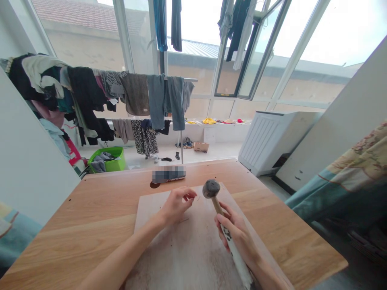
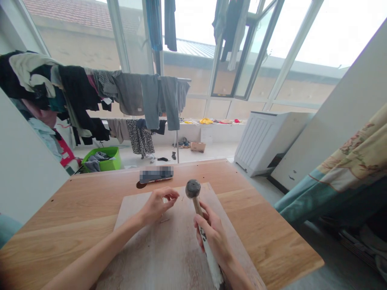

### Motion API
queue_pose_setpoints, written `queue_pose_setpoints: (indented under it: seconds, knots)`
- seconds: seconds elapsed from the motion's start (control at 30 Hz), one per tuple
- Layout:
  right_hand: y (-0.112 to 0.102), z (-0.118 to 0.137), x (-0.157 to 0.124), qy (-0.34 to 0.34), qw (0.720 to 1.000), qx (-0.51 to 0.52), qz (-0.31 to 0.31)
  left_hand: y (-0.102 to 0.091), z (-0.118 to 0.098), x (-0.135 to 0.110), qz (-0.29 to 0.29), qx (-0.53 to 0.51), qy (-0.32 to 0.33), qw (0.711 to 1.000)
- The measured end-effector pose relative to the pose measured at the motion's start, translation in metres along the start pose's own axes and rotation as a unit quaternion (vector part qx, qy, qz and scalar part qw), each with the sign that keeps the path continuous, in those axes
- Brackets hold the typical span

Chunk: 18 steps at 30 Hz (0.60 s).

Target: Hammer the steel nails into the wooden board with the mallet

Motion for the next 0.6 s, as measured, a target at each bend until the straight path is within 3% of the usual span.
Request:
queue_pose_setpoints:
  seconds: [0.13,0.4,0.6]
  knots:
    - [0.001,0.0,-0.001,0.006,1.0,0.002,-0.002,0.002,0.019,-0.001,-0.033,-0.008,-0.029,0.999]
    - [0.004,0.016,-0.006,0.005,1.0,0.014,0.009,0.001,0.02,-0.009,-0.028,-0.021,-0.052,0.998]
    - [0.022,0.036,-0.008,0.002,1.0,0.017,0.026,0.001,0.023,-0.009,-0.04,-0.019,-0.065,0.997]
Point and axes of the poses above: each hand's wrist, its own x-axis towards the middle knuckle, its own y-axis out of the palm, z = x × y, the point moved 7 cm from there along x, towards the middle knuckle, and after that the axes turned 12 degrees about y, right-handed, at the moved point
